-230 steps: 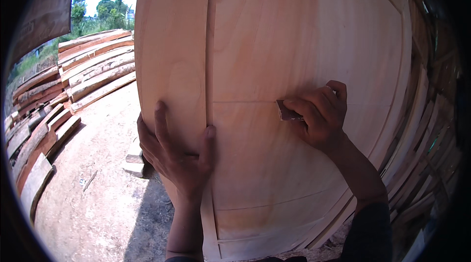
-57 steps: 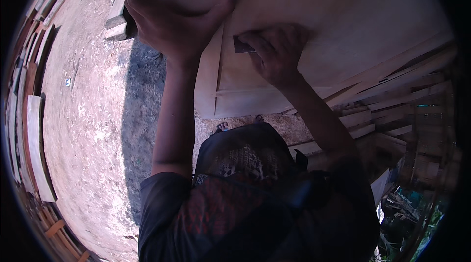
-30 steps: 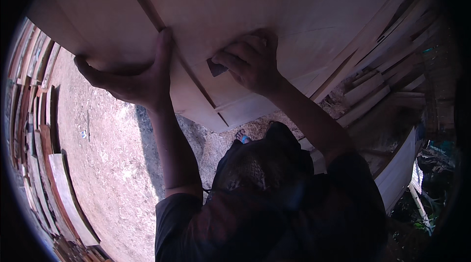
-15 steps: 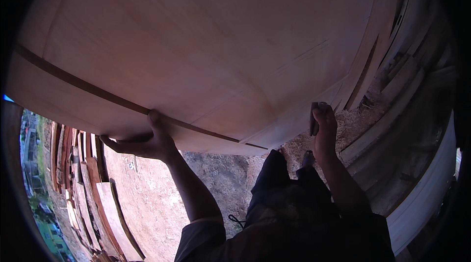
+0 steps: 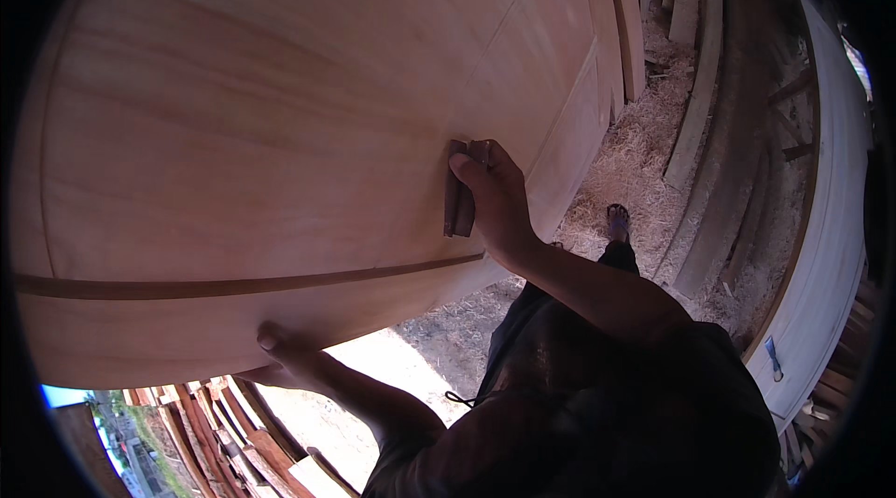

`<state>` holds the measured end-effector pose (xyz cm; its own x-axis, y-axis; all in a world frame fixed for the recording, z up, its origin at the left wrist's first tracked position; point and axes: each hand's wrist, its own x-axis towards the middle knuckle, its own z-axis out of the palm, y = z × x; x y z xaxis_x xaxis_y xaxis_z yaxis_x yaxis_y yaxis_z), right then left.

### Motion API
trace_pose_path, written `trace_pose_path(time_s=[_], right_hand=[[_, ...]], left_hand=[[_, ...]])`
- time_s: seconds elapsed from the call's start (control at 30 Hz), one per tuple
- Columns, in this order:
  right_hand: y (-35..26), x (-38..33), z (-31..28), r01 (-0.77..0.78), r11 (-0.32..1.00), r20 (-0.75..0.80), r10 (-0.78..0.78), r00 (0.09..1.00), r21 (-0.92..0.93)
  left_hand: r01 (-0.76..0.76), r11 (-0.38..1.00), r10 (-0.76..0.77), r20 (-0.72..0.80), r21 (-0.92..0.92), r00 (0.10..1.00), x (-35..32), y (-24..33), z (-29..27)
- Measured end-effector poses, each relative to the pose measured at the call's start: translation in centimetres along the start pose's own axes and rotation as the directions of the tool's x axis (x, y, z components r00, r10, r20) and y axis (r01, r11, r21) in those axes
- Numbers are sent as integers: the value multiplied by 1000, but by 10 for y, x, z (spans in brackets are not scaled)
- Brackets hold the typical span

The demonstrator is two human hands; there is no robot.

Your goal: The person sands the surface and recessed panels of a wooden door using a piece of sandpaper held by hand, moving it across various sections of the wood.

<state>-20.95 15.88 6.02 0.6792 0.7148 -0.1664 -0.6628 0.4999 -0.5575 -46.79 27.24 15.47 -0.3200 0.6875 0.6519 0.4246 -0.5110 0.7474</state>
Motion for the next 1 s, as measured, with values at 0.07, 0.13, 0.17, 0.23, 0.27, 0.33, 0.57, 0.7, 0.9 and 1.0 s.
trace_pose_path(time_s=[0.07,0.13,0.17,0.23,0.27,0.33,0.57,0.7,0.9,1.0], right_hand=[[13,0,12,78,997,-32,-77,997,25],[32,-2,21,161,987,-105,-160,982,2],[42,-3,23,211,974,-137,-221,966,-87],[60,-8,27,286,919,-177,-339,924,-270],[65,-10,32,317,892,-198,-391,899,-322],[69,-16,43,361,828,-223,-485,846,-429],[25,3,58,309,948,-274,-317,908,-73],[55,-5,50,368,878,-226,-443,867,-307],[18,14,42,349,922,-211,-379,901,-166],[55,-20,55,381,829,-150,-473,868,-410]], left_hand=[[104,993,-104,-6,-59,995,-6,-2,11],[137,990,-136,35,-24,990,-7,1,14],[180,984,-179,47,-16,983,-4,-3,11],[209,978,-209,72,5,975,1,-12,6],[202,979,-198,105,-31,975,6,-25,1],[177,981,-163,158,-74,974,17,-47,-7],[57,991,-31,203,-123,979,10,-39,2],[167,970,-128,214,-176,968,-1,-17,2],[116,977,-71,242,-178,968,6,-26,1],[177,976,-152,183,-128,971,2,-23,-3]])
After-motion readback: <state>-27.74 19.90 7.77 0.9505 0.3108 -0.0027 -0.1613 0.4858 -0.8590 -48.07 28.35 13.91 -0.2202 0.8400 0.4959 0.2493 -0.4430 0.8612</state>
